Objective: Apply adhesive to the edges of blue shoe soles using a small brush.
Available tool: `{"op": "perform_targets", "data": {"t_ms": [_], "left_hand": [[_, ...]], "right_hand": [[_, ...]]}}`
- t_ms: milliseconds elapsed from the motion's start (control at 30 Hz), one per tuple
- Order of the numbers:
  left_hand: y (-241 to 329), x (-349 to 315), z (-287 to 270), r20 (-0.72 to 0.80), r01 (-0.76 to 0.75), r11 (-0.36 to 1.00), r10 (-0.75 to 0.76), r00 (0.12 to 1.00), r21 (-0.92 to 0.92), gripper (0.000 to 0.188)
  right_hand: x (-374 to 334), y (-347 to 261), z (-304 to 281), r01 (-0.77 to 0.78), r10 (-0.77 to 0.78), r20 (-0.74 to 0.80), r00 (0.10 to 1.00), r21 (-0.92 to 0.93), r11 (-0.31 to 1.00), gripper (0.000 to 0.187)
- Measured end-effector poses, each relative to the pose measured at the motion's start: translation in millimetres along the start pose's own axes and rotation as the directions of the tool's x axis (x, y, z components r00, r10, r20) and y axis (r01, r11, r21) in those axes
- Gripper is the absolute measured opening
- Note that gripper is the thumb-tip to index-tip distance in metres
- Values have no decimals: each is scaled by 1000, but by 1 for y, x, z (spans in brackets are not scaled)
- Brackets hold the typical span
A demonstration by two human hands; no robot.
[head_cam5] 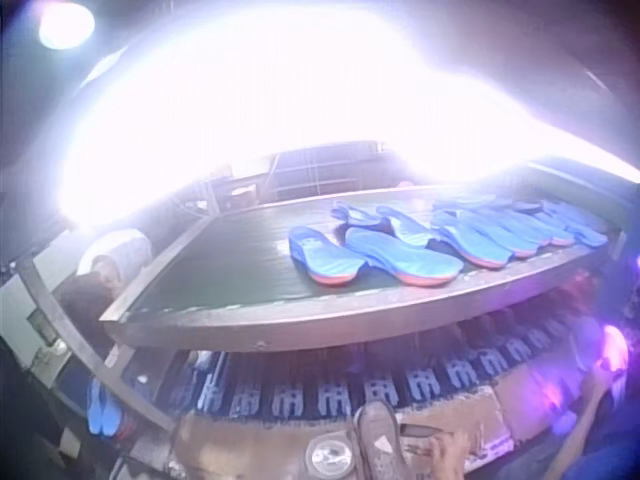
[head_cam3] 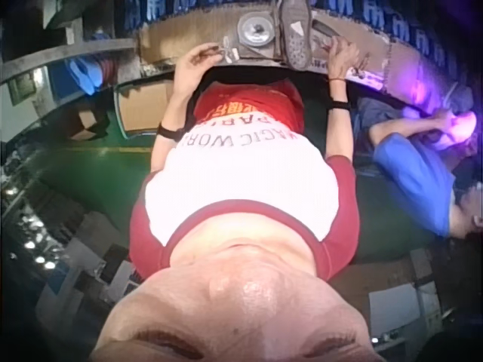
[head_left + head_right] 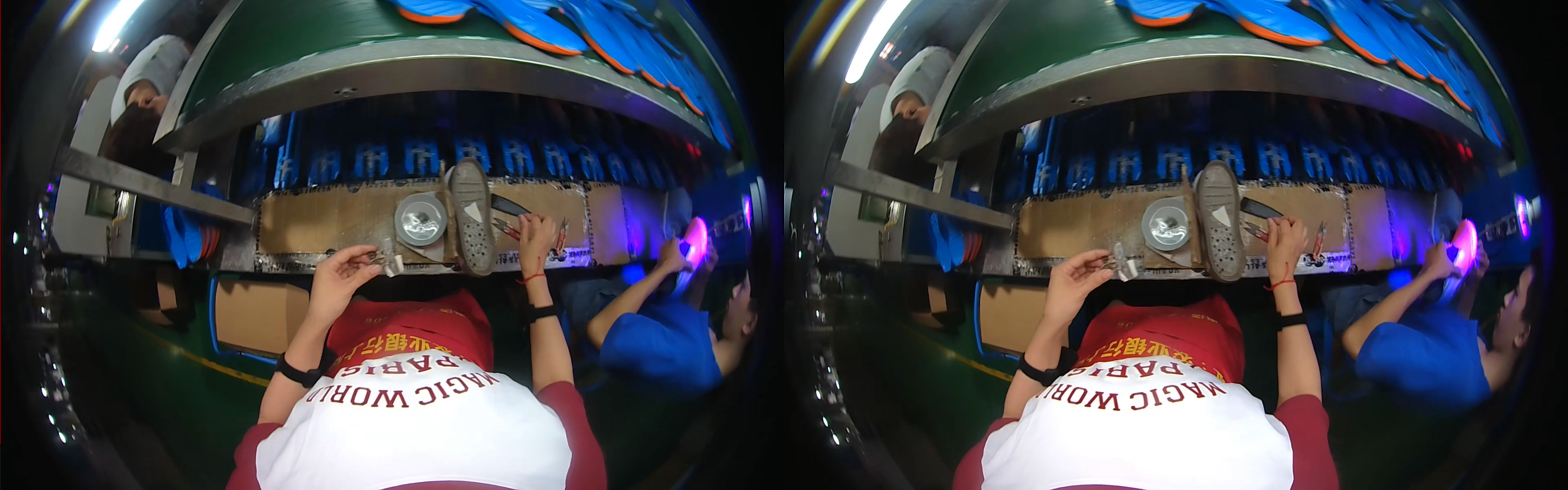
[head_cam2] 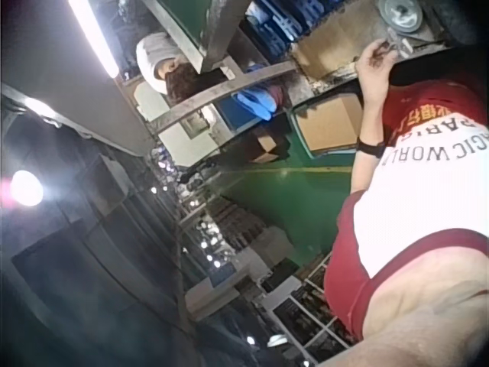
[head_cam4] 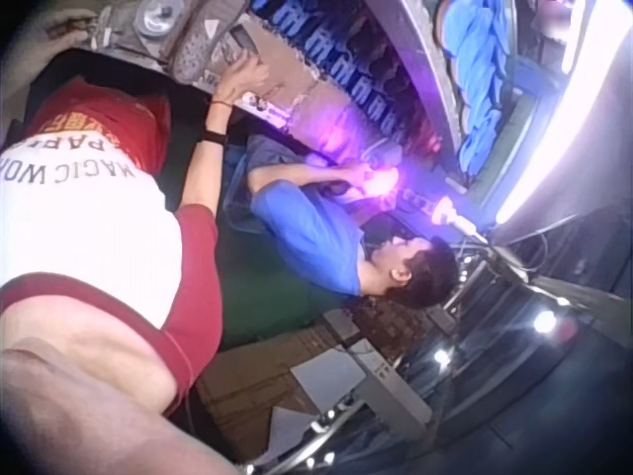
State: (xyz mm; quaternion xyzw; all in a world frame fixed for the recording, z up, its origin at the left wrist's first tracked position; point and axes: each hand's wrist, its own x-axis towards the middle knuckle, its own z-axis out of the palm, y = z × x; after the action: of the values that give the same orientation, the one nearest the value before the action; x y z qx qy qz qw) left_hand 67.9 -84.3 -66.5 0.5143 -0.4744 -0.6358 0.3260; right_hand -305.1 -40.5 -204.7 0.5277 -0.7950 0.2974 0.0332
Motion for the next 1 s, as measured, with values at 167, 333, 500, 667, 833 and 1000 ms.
{"op": "perform_targets", "data": {"t_ms": [167, 333, 500, 667, 833, 1000], "left_hand": [[18, 10, -9, 70, -205, 909, 192, 979, 363, 33], [15, 15, -38, 272, -410, 681, 307, 912, 606, 28], [13, 10, -88, 425, -460, 652, 225, 877, 602, 26], [-5, 3, -157, 446, -379, 766, 136, 885, 518, 26], [-90, 15, -280, -408, -53, 937, 200, 891, 344, 17], [-226, 35, -483, -867, 93, 947, -318, 384, -306, 50]], "right_hand": [[29, -165, -72, 327, -372, 24, 928, 427, 843, 14], [12, -264, -71, 582, -771, 274, 575, 525, 621, 28], [-6, -319, -52, 665, -834, 399, 382, 508, 548, 21], [-25, -369, -13, 681, -881, 386, 272, 570, 460, 11], [-42, -402, 22, 649, -807, 409, 426, 483, 588, 6], [-51, -414, 29, 610, -734, 427, 528, 410, 678, 8]]}}
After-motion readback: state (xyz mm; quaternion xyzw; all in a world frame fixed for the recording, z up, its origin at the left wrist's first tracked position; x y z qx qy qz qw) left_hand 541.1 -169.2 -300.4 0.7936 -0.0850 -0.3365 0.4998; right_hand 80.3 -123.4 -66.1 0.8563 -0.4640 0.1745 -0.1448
